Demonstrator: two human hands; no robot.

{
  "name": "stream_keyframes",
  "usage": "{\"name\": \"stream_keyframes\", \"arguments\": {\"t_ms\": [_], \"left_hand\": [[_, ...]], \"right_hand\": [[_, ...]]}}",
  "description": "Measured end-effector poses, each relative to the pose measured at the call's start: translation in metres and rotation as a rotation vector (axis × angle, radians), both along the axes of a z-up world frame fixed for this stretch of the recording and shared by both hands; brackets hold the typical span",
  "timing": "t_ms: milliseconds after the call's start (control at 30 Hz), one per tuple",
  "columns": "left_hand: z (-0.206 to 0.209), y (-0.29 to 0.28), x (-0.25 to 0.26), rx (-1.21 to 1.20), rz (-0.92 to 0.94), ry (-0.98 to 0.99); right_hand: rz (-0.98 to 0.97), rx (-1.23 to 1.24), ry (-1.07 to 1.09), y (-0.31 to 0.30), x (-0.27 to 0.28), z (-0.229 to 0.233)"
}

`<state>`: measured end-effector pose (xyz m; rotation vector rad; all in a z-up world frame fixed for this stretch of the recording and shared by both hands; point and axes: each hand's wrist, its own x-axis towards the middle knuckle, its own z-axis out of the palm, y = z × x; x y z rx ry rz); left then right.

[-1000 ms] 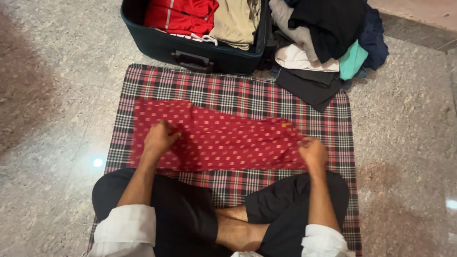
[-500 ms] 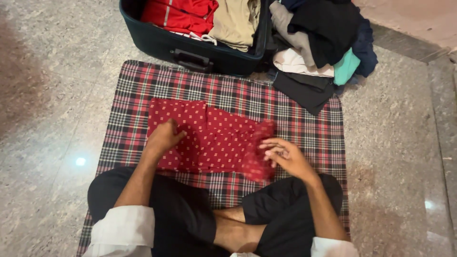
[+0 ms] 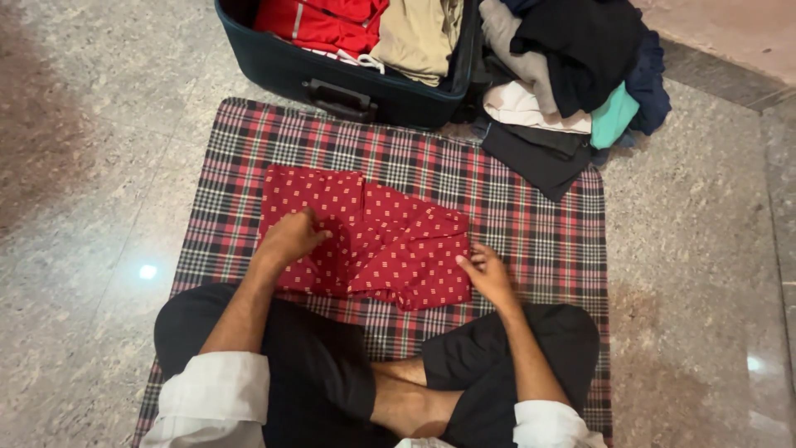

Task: The person folds a red t-shirt and a red patterned long-sleeve shirt on a plaid mat, then places them into an open suitcase. The person handles the garments by hand, smoothing and folding them into compact rectangles before packing.

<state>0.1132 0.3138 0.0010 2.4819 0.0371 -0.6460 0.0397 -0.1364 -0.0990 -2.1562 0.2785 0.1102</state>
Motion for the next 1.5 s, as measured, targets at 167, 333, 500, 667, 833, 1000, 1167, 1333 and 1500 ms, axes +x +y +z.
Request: {"name": "stream_keyframes", "arguments": {"t_ms": [167, 333, 500, 667, 833, 1000, 1167, 1333, 1500], "left_hand": [[0.002, 0.002, -0.005, 0.048, 0.006, 0.020], [0.008, 0.002, -0.004, 0.043, 0.029, -0.001], [0.016, -0.008, -0.006, -0.226, 0.105, 0.017], [0.021, -0.067, -0.021, -0.952, 0.194, 0.195], [0.007, -0.082, -0.023, -1.261, 0.438, 0.597], [-0.017, -0.071, -0.012, -0.975, 0.569, 0.435], [-0.033, -0.070, -0.005, -1.145, 0.505, 0.369], [-0.041, -0.056, 0.008, -0.883, 0.706, 0.196], [-0.044, -0.049, -0.007, -0.671, 0.710, 0.141]], "right_hand": [[-0.144, -0.027, 0.168, 0.019, 0.016, -0.001], [-0.319, -0.192, 0.014, -0.037, 0.011, 0.030], [-0.427, -0.422, -0.108, -0.080, -0.003, 0.089], [0.005, -0.012, -0.244, 0.020, -0.008, 0.148], [0.539, 0.446, -0.059, 0.101, -0.025, 0.183], [0.139, 0.233, -0.128, 0.071, -0.006, 0.136], [-0.066, 0.157, -0.272, 0.016, -0.014, 0.066], [-0.248, 0.060, -0.202, 0.012, -0.012, 0.049], [-0.254, -0.039, -0.209, 0.039, -0.003, 0.040]]}}
